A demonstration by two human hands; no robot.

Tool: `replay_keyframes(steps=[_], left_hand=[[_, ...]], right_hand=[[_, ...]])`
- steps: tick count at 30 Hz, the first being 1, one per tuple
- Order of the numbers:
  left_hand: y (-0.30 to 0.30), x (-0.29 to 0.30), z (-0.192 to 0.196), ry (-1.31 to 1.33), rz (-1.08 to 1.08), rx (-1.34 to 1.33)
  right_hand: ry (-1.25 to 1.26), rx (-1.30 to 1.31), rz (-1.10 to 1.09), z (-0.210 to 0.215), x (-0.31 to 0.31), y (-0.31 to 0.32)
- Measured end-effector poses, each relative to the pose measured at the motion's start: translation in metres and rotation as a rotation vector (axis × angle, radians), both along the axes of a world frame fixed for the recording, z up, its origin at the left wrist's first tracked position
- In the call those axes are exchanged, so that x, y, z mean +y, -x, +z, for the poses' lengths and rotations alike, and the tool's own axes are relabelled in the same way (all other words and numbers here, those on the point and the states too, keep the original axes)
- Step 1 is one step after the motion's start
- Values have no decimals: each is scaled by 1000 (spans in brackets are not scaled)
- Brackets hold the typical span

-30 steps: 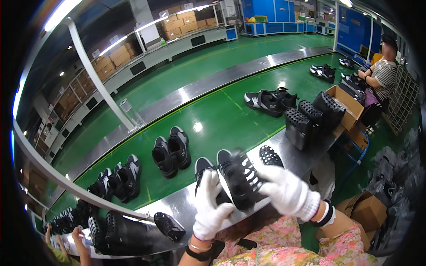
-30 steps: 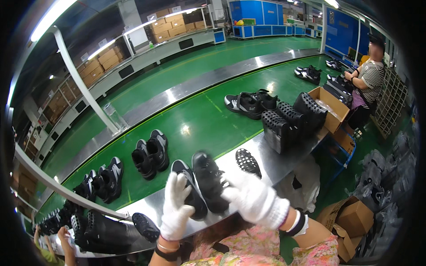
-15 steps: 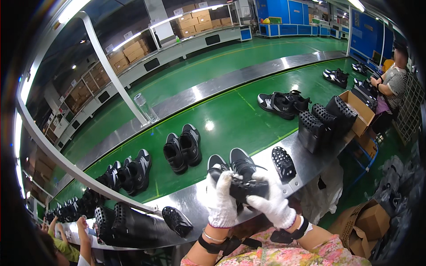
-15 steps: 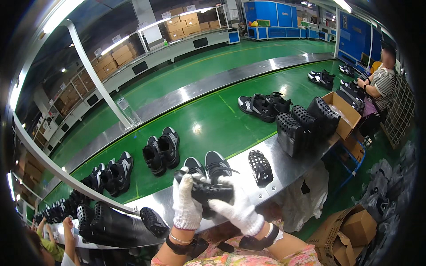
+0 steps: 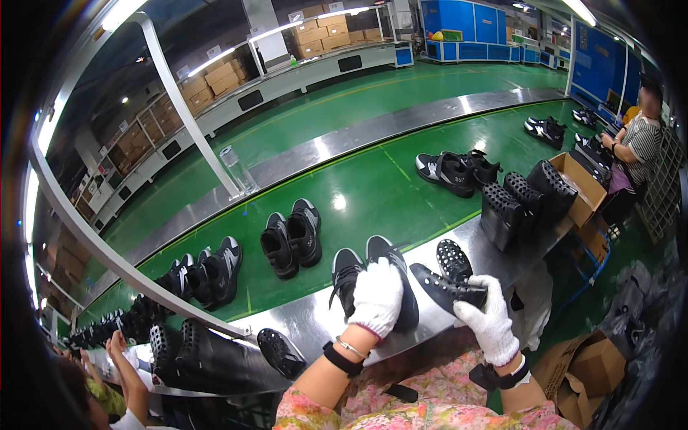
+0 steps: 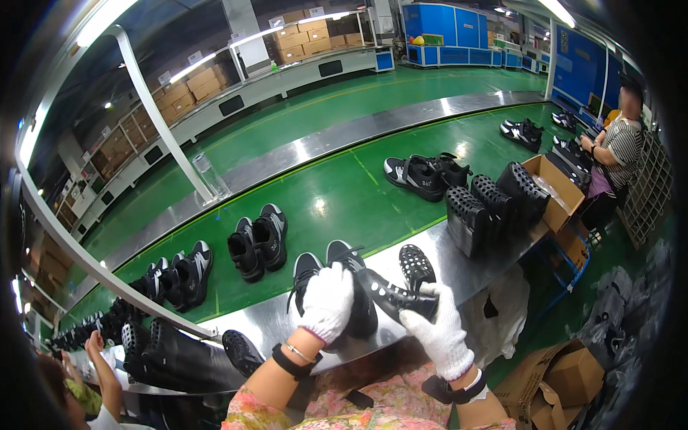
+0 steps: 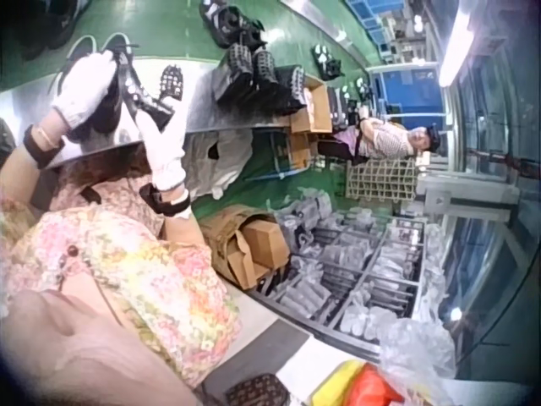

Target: Inspecting and organizing black and white shoes on a conveyor belt in a factory.

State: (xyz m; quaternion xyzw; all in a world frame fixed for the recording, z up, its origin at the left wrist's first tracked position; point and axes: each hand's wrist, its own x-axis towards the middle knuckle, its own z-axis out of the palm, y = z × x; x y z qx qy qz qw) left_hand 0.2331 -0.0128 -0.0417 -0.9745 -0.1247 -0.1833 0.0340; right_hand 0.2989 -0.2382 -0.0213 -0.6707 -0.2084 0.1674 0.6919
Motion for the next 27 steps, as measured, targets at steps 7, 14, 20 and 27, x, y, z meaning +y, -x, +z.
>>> replay_keyframes(steps=[7, 14, 20, 27], left_hand=[[0, 27, 14, -39, 76, 67], [1, 3, 28, 337, -36, 176], [-4, 2, 25, 457, -88, 141], [1, -9, 0, 493, -54, -186]], right_hand=[[333, -281, 152, 31, 3, 6], [610, -682, 173, 30, 35, 2], [582, -1057, 180, -25, 79, -14], [383, -812, 334, -31, 80, -36]])
